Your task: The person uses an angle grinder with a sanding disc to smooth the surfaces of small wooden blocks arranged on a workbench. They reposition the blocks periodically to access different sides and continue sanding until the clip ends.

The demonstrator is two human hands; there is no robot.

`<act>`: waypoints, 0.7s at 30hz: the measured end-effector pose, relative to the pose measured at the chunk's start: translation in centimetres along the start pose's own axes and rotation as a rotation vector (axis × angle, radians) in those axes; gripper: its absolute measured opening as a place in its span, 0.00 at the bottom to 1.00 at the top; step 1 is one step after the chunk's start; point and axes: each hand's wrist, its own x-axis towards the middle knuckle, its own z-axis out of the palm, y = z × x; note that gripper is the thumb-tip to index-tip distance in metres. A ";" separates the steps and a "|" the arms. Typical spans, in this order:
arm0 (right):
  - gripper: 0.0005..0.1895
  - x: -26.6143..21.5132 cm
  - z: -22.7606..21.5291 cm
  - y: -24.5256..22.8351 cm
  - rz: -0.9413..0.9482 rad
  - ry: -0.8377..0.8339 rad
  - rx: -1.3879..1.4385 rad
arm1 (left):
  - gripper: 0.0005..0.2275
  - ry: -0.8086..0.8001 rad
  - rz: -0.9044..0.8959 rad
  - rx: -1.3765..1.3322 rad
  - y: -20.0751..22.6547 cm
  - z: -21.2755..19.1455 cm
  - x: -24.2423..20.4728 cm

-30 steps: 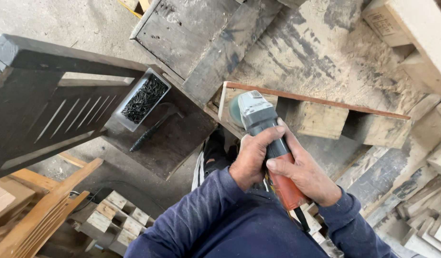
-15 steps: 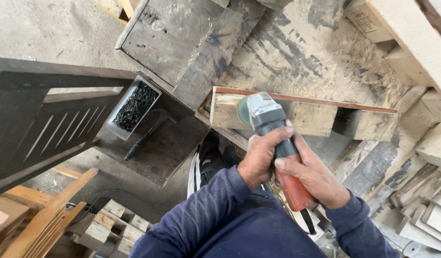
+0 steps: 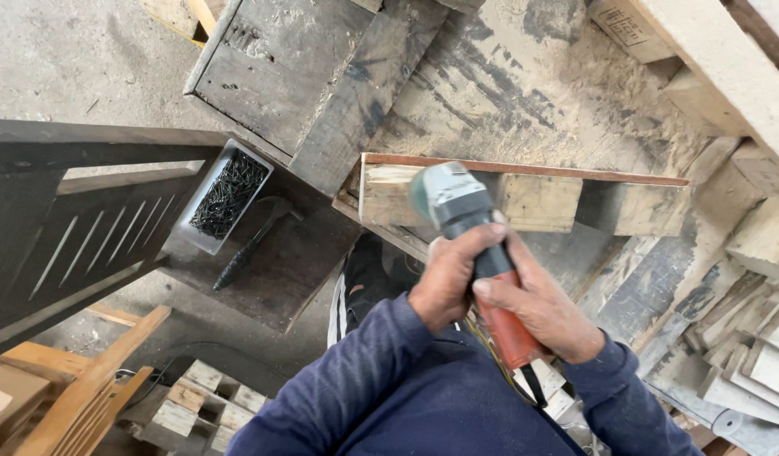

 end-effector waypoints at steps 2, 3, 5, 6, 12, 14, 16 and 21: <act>0.49 -0.5 -0.6 0.0 0.034 0.030 0.049 | 0.16 -0.051 -0.017 -0.006 -0.5 0.7 0.5; 0.48 -0.5 -0.4 0.0 0.054 0.036 0.077 | 0.16 -0.046 -0.035 -0.012 -0.4 0.7 0.2; 0.48 -0.1 0.3 0.0 0.021 -0.018 0.059 | 0.16 -0.020 -0.032 -0.011 0.4 0.3 -0.4; 0.47 0.3 0.7 0.1 0.002 -0.043 0.052 | 0.16 0.000 -0.011 -0.004 0.9 -0.2 -0.9; 0.52 -0.1 1.0 1.3 -0.005 -0.036 0.111 | 0.16 0.059 -0.025 0.025 0.6 -0.6 -1.3; 0.52 -0.5 0.1 1.3 0.019 0.016 0.159 | 0.16 -0.001 -0.022 0.053 -0.1 0.5 -0.2; 0.51 -1.0 -0.2 1.3 0.028 0.046 0.173 | 0.16 -0.049 -0.041 0.081 -0.6 0.8 0.1; 0.50 -0.6 -0.2 1.3 -0.138 -0.007 0.099 | 0.14 0.049 -0.078 0.029 -0.3 0.6 0.1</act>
